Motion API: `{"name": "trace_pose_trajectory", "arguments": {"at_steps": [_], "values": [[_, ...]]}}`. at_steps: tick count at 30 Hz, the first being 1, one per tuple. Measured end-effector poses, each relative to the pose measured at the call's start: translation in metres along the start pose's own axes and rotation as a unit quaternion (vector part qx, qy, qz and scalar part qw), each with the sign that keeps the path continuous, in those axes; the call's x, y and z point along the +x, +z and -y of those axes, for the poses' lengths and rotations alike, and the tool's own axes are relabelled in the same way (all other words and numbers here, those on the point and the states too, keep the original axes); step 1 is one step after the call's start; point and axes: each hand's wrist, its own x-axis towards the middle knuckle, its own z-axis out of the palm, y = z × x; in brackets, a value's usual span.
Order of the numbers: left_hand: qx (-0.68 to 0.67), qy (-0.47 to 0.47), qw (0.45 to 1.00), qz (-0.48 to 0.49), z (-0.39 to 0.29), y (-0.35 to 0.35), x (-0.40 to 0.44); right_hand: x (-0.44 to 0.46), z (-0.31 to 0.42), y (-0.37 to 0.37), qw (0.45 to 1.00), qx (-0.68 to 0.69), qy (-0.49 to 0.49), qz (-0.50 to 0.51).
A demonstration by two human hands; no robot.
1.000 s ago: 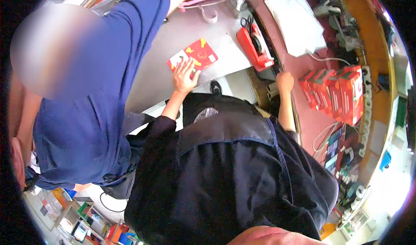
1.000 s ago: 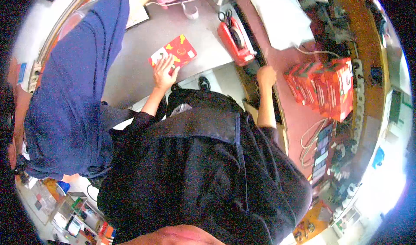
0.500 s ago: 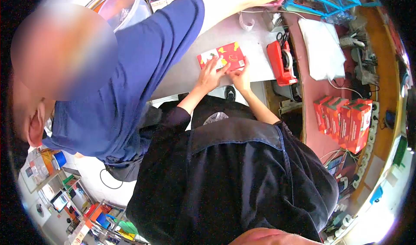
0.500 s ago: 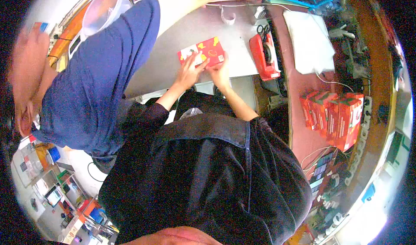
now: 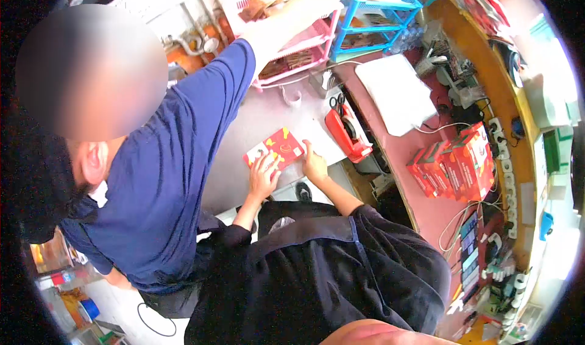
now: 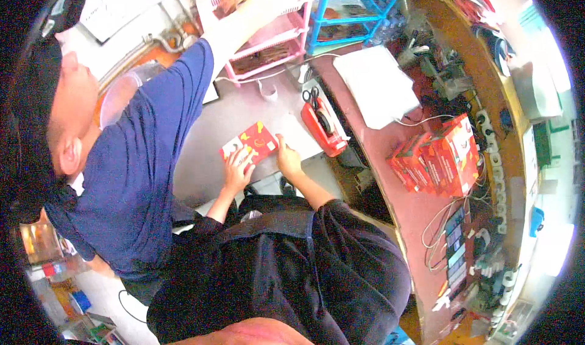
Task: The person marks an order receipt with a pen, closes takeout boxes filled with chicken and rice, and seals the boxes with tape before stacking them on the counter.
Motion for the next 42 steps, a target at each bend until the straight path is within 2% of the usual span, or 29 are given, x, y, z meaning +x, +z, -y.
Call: {"name": "trace_pose_trajectory", "arguments": {"at_steps": [1,2,3,4,5,7,9,10,11,12,13,15,18,21,23,25,26,27,28,30,32,34,36,37,38,39,40,42], "values": [[-0.055,-0.025,0.998,0.001,0.002,-0.001,-0.001,0.000,0.010,-0.007,0.999,-0.029,-0.034,-0.005],[-0.052,-0.040,0.997,-0.028,0.003,-0.003,-0.005,0.002,0.020,-0.014,0.996,-0.058,-0.065,-0.012],[-0.079,-0.067,0.990,-0.098,0.000,-0.005,-0.006,0.006,0.031,-0.011,0.986,-0.109,-0.128,-0.012],[-0.111,-0.092,0.976,-0.162,-0.001,-0.002,-0.011,0.013,0.043,-0.021,0.957,-0.145,-0.250,0.003],[-0.076,-0.143,0.975,-0.150,0.009,0.001,-0.014,0.023,0.049,-0.006,0.941,-0.129,-0.311,-0.015],[-0.224,-0.190,0.938,-0.187,0.049,0.021,-0.031,0.037,0.079,-0.019,0.894,-0.250,-0.368,0.061],[-0.441,-0.302,0.816,-0.221,0.050,0.019,-0.029,0.058,0.090,-0.011,0.859,-0.280,-0.394,0.169],[-0.452,-0.347,0.782,-0.253,0.039,0.010,-0.023,0.063,0.090,0.000,0.855,-0.280,-0.400,0.176],[-0.432,-0.386,0.775,-0.253,0.051,0.012,-0.023,0.068,0.090,0.009,0.850,-0.281,-0.406,0.182],[-0.409,-0.377,0.788,-0.264,0.060,0.016,-0.028,0.063,0.090,0.001,0.858,-0.248,-0.418,0.164],[-0.416,-0.352,0.791,-0.277,0.091,0.029,-0.035,0.055,0.093,-0.003,0.866,-0.240,-0.377,0.225],[-0.406,-0.441,0.741,-0.302,0.088,0.019,-0.025,0.026,0.098,-0.030,0.875,-0.193,-0.328,0.297],[-0.404,-0.456,0.742,-0.281,0.087,0.026,-0.012,-0.015,0.081,-0.080,0.906,-0.112,-0.279,0.297],[-0.387,-0.428,0.783,-0.233,0.079,0.036,-0.002,-0.049,0.057,-0.189,0.957,-0.051,-0.175,0.227],[-0.372,-0.393,0.817,-0.196,0.074,0.045,0.005,-0.082,0.036,-0.284,0.987,-0.030,-0.129,0.095],[-0.352,-0.347,0.854,-0.166,0.069,0.051,0.012,-0.110,0.004,-0.344,0.989,-0.055,-0.089,-0.105],[-0.337,-0.322,0.872,-0.151,0.070,0.056,0.015,-0.129,0.001,-0.384,0.972,-0.162,-0.023,-0.167],[-0.320,-0.302,0.888,-0.138,0.068,0.058,0.018,-0.145,0.004,-0.424,0.955,-0.228,0.084,-0.171],[-0.303,-0.285,0.900,-0.130,0.058,0.056,0.026,-0.153,-0.008,-0.453,0.942,-0.215,0.099,-0.239],[-0.261,-0.267,0.921,-0.107,0.034,0.047,0.040,-0.149,-0.059,-0.505,0.849,-0.351,0.058,-0.390],[-0.221,-0.246,0.940,-0.084,0.016,0.037,0.048,-0.139,-0.092,-0.550,0.853,-0.363,0.127,-0.352],[-0.187,-0.223,0.955,-0.059,0.016,0.033,0.052,-0.118,-0.174,-0.569,0.851,-0.372,0.145,-0.341],[-0.186,-0.189,0.960,-0.087,0.025,0.039,0.047,-0.095,-0.267,-0.584,0.920,-0.275,0.187,-0.205],[-0.192,-0.203,0.957,-0.075,0.038,0.044,0.043,-0.089,-0.333,-0.574,0.923,-0.307,0.112,-0.203],[-0.204,-0.213,0.953,-0.066,0.032,0.035,0.043,-0.090,-0.334,-0.570,0.962,-0.107,0.218,-0.127],[-0.159,-0.241,0.955,-0.068,0.031,0.029,0.037,-0.091,-0.352,-0.558,0.955,-0.225,0.165,-0.105],[-0.209,-0.244,0.944,-0.069,0.020,0.012,0.038,-0.089,-0.394,-0.552,0.967,-0.176,0.159,-0.098],[-0.130,-0.239,0.957,-0.100,0.023,-0.011,0.024,-0.081,-0.407,-0.552,0.964,-0.192,0.164,-0.090]]}}
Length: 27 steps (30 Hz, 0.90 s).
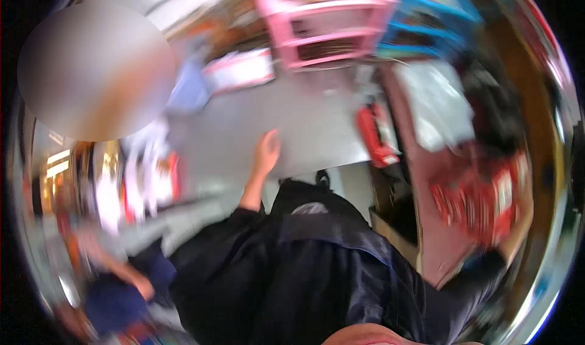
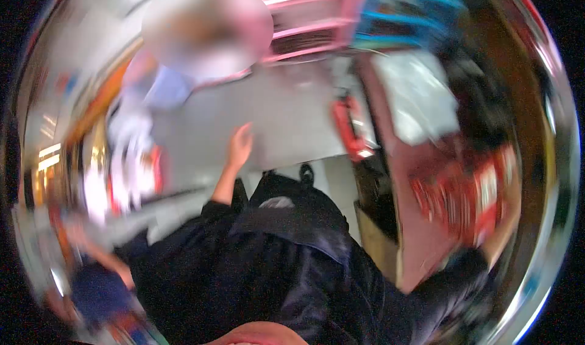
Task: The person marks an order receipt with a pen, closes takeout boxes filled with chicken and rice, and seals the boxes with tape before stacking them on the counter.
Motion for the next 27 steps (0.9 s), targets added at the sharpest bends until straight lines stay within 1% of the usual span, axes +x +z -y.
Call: {"name": "trace_pose_trajectory", "arguments": {"at_steps": [1,2,4,5,6,7,8,9,10,11,12,13,14,15,16,17,18,19,20,21,22,23,24,25,26,27], "values": [[0.018,-0.004,0.999,-0.039,0.020,-0.006,-0.002,0.007,0.003,0.002,1.000,0.003,0.002,-0.008],[0.011,-0.017,0.999,-0.036,0.028,-0.021,-0.007,0.016,0.002,0.002,1.000,0.008,0.003,-0.021],[0.013,-0.042,0.995,-0.093,0.035,-0.049,-0.029,0.028,0.025,-0.009,0.998,0.031,0.001,-0.054],[0.017,-0.048,0.985,-0.162,0.047,-0.061,-0.041,0.027,0.037,-0.021,0.996,0.054,0.000,-0.072],[0.021,-0.049,0.973,-0.223,0.058,-0.070,-0.052,0.024,0.065,-0.036,0.992,0.092,-0.011,-0.090],[0.022,-0.046,0.958,-0.281,0.071,-0.080,-0.060,0.015,0.105,-0.049,0.984,0.146,-0.030,-0.102],[0.020,-0.082,0.935,-0.344,0.084,-0.089,-0.073,0.006,0.153,-0.058,0.971,0.213,-0.061,-0.091],[0.018,-0.116,0.907,-0.404,0.098,-0.099,-0.088,-0.004,0.209,-0.061,0.955,0.275,-0.100,-0.059],[-0.003,-0.165,0.867,-0.471,0.113,-0.111,-0.102,-0.020,0.273,-0.060,0.941,0.307,-0.143,-0.002],[-0.025,-0.214,0.819,-0.532,0.126,-0.121,-0.121,-0.039,0.344,-0.046,0.939,0.282,-0.189,0.057],[-0.066,-0.257,0.769,-0.581,0.156,-0.131,-0.148,-0.060,0.422,-0.034,0.929,0.260,-0.234,0.116],[-0.107,-0.294,0.713,-0.628,0.182,-0.138,-0.168,-0.056,0.456,0.020,0.888,0.325,-0.255,0.201],[-0.201,-0.372,0.630,-0.651,0.154,-0.165,-0.169,-0.052,0.492,0.074,0.837,0.384,-0.260,0.290],[-0.231,-0.379,0.601,-0.665,0.170,-0.177,-0.185,-0.072,0.576,0.110,0.743,0.428,-0.275,0.434],[-0.260,-0.381,0.570,-0.680,0.191,-0.197,-0.204,-0.074,0.617,0.172,0.773,0.319,-0.255,0.485],[-0.314,-0.384,0.548,-0.673,0.209,-0.228,-0.213,-0.093,0.671,0.232,0.727,0.319,-0.340,0.504],[-0.368,-0.386,0.528,-0.661,0.229,-0.262,-0.218,-0.132,0.742,0.265,0.706,0.311,-0.362,0.523],[-0.421,-0.387,0.509,-0.643,0.245,-0.291,-0.221,-0.179,0.820,0.272,0.654,0.341,-0.347,0.580],[-0.428,-0.383,0.551,-0.605,0.263,-0.321,-0.217,-0.221,0.890,0.297,0.636,0.334,-0.402,0.567],[-0.410,-0.399,0.597,-0.562,0.280,-0.346,-0.210,-0.256,0.948,0.362,0.591,0.380,-0.510,0.496],[-0.389,-0.421,0.638,-0.515,0.295,-0.366,-0.207,-0.301,1.007,0.373,0.659,0.333,-0.592,0.324],[-0.376,-0.418,0.624,-0.542,0.311,-0.375,-0.198,-0.323,1.056,0.398,0.704,0.299,-0.597,0.241],[-0.387,-0.395,0.677,-0.485,0.305,-0.390,-0.192,-0.343,1.085,0.432,0.744,0.260,-0.595,0.159],[-0.364,-0.421,0.664,-0.500,0.316,-0.395,-0.190,-0.353,1.095,0.466,0.761,0.230,-0.574,0.197],[-0.401,-0.410,0.645,-0.505,0.346,-0.392,-0.203,-0.351,1.108,0.499,0.774,0.204,-0.553,0.231],[-0.441,-0.395,0.642,-0.488,0.343,-0.398,-0.209,-0.352,1.122,0.518,0.785,0.174,-0.532,0.264]]}}
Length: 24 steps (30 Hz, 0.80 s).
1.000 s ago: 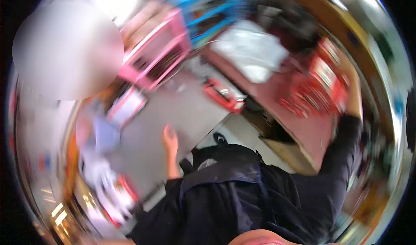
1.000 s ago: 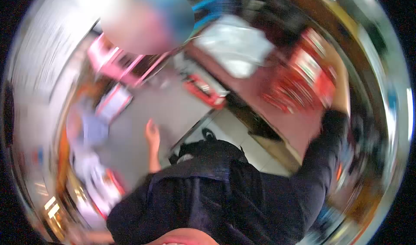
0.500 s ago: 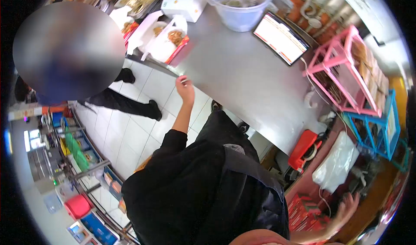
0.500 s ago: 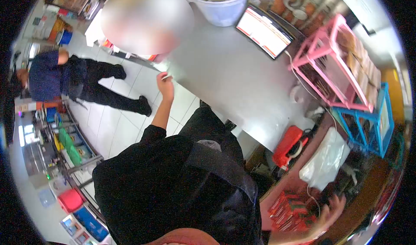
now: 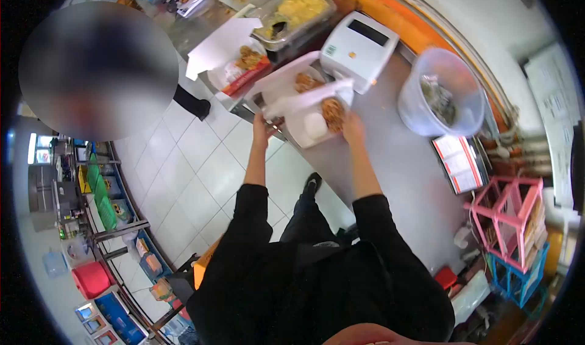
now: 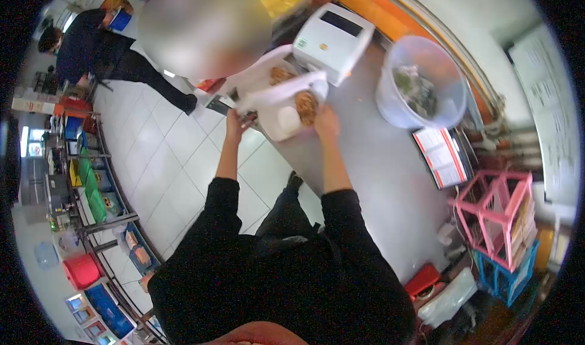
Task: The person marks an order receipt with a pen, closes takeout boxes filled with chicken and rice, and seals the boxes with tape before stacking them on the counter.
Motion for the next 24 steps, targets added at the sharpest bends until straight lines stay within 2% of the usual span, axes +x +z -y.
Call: {"name": "trace_pose_trajectory", "arguments": {"at_steps": [1,2,4,6,8,10,12,14,15,18,21,22,23,24], "values": [[-0.030,-0.016,0.999,0.031,-0.007,0.000,-0.001,-0.003,0.017,-0.014,0.999,0.044,0.029,0.001],[0.027,0.012,0.999,0.022,-0.011,0.003,0.009,-0.020,0.034,-0.041,0.994,0.088,0.063,0.004],[0.153,0.049,0.987,0.012,-0.008,0.008,0.019,-0.045,0.047,-0.079,0.996,0.081,0.039,0.009],[0.201,0.045,0.979,-0.004,-0.009,0.014,0.018,-0.063,-0.016,-0.066,0.999,0.030,0.040,-0.015],[0.292,0.052,0.955,-0.025,-0.012,0.019,0.016,-0.105,-0.065,-0.080,0.992,0.046,0.056,-0.101],[0.243,0.056,0.968,0.006,-0.008,0.008,-0.009,-0.159,-0.127,-0.090,0.967,0.103,0.178,-0.152],[0.230,0.045,0.972,0.029,0.006,-0.003,-0.037,-0.208,-0.143,-0.141,0.956,-0.028,0.240,-0.164],[0.258,0.017,0.965,0.044,0.025,-0.006,-0.064,-0.253,-0.169,-0.176,0.922,0.054,0.329,-0.199],[0.281,0.017,0.958,0.061,0.034,0.002,-0.076,-0.275,-0.185,-0.192,0.898,0.095,0.371,-0.218],[0.325,0.006,0.935,0.142,0.051,0.036,-0.112,-0.333,-0.235,-0.221,0.890,0.053,0.362,-0.274],[0.303,0.002,0.910,0.283,0.087,0.100,-0.136,-0.365,-0.261,-0.236,0.887,0.044,0.358,-0.290],[0.331,0.016,0.892,0.307,0.118,0.121,-0.138,-0.366,-0.253,-0.244,0.876,0.054,0.401,-0.262],[0.365,-0.003,0.884,0.292,0.101,0.165,-0.173,-0.361,-0.255,-0.242,0.882,0.017,0.389,-0.265],[0.376,0.036,0.864,0.332,0.145,0.176,-0.161,-0.366,-0.266,-0.237,0.891,-0.015,0.370,-0.262]]}}
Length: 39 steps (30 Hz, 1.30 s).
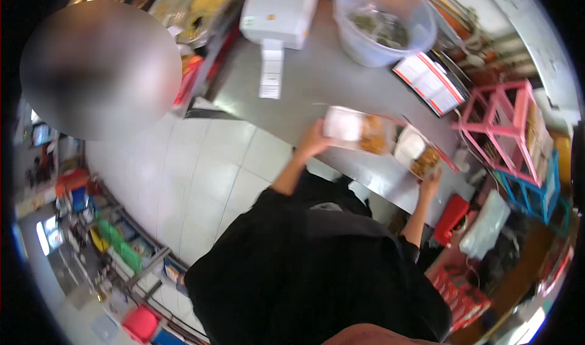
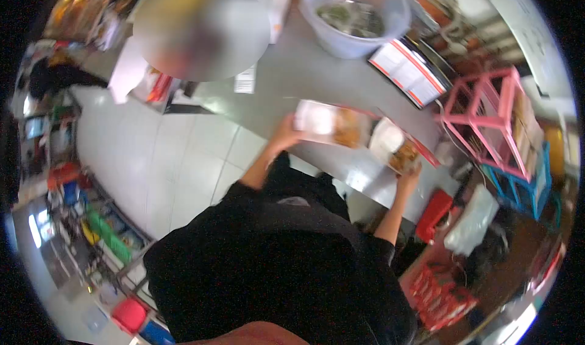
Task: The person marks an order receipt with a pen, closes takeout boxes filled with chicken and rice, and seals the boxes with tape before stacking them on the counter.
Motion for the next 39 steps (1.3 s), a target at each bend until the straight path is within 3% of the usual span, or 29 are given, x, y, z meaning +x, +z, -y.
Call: {"name": "trace_pose_trajectory", "arguments": {"at_steps": [1,2,4,5,6,7,8,9,10,12,13,14,15,16,18,19,20,21,23,26,27,28,29,30,31,35,37,38,39], "values": [[0.052,0.008,0.998,0.024,-0.014,0.021,0.005,0.003,-0.016,0.006,0.999,-0.024,-0.033,-0.001],[0.158,0.068,0.985,-0.025,-0.013,0.042,0.014,0.022,-0.069,0.018,0.979,-0.080,-0.177,-0.062],[0.101,0.027,0.994,0.011,-0.023,0.051,0.029,0.019,-0.048,0.000,0.988,0.130,0.069,0.049],[0.044,-0.003,0.999,0.012,-0.044,0.045,0.020,0.021,-0.047,-0.007,0.989,0.102,0.103,0.041],[0.042,-0.010,0.998,-0.047,-0.038,0.033,0.020,0.022,-0.044,-0.015,0.987,0.074,0.138,0.035],[0.032,0.008,0.988,-0.149,-0.037,0.002,0.014,0.025,-0.054,-0.026,0.986,-0.131,0.018,0.103],[0.023,0.026,0.969,-0.246,-0.033,-0.046,0.005,0.036,-0.062,-0.041,0.944,-0.248,-0.008,0.216],[-0.048,0.169,0.911,-0.373,0.010,-0.101,0.010,0.049,-0.072,-0.055,0.881,-0.344,-0.058,0.320],[0.030,0.150,0.881,-0.448,0.032,-0.179,0.000,0.045,-0.037,-0.054,0.865,-0.304,-0.073,0.393],[0.172,0.070,0.788,-0.586,0.068,-0.335,-0.021,-0.031,0.156,-0.053,0.888,-0.114,-0.171,0.411],[0.056,0.032,0.802,-0.594,0.039,-0.370,-0.033,-0.069,0.254,-0.053,0.877,-0.024,-0.218,0.426],[-0.062,-0.003,0.795,-0.604,0.006,-0.405,-0.046,-0.089,0.325,-0.030,0.846,-0.043,-0.238,0.476],[-0.099,-0.023,0.819,-0.565,-0.014,-0.430,-0.051,-0.096,0.346,0.033,0.806,0.068,-0.329,0.486],[-0.103,-0.018,0.850,-0.517,-0.006,-0.455,-0.046,-0.109,0.389,0.087,0.753,0.156,-0.346,0.538],[-0.074,-0.031,0.903,-0.421,0.021,-0.489,-0.034,-0.146,0.508,0.157,0.703,0.176,-0.370,0.582],[-0.035,-0.048,0.926,-0.373,0.026,-0.496,-0.032,-0.159,0.535,0.236,0.627,0.310,-0.489,0.521],[-0.130,-0.082,0.924,-0.350,-0.001,-0.479,-0.043,-0.186,0.596,0.245,0.771,0.137,-0.418,0.461],[-0.107,-0.043,0.934,-0.337,-0.003,-0.469,-0.046,-0.200,0.626,0.250,0.783,0.173,-0.414,0.431],[-0.066,0.019,0.946,-0.317,0.008,-0.457,-0.071,-0.214,0.658,0.297,0.746,0.185,-0.432,0.472],[-0.129,0.076,0.931,-0.334,0.021,-0.420,-0.101,-0.230,0.633,0.318,0.772,0.235,-0.406,0.429],[-0.142,0.092,0.930,-0.326,0.020,-0.405,-0.111,-0.226,0.610,0.327,0.744,0.223,-0.465,0.425],[-0.121,0.077,0.939,-0.314,0.023,-0.393,-0.119,-0.229,0.581,0.313,0.759,0.301,-0.418,0.397],[-0.091,0.060,0.946,-0.306,0.009,-0.369,-0.125,-0.224,0.557,0.278,0.780,0.312,-0.356,0.409],[-0.091,0.077,0.952,-0.281,0.012,-0.349,-0.126,-0.218,0.525,0.270,0.812,0.233,-0.364,0.392],[-0.028,0.065,0.960,-0.271,0.024,-0.334,-0.122,-0.213,0.490,0.246,0.829,0.289,-0.306,0.370],[-0.056,-0.022,0.994,-0.092,0.000,-0.233,-0.086,-0.178,0.363,0.182,0.922,0.254,-0.156,0.247],[-0.051,-0.005,0.998,0.025,0.015,-0.207,-0.041,-0.166,0.311,0.185,0.954,0.165,-0.068,0.243],[0.075,0.075,0.994,-0.011,0.076,-0.205,0.003,-0.163,0.296,0.171,0.948,0.201,-0.047,0.243],[0.101,0.036,0.994,-0.023,0.079,-0.193,0.028,-0.161,0.280,0.153,0.940,0.242,-0.030,0.238]]}}
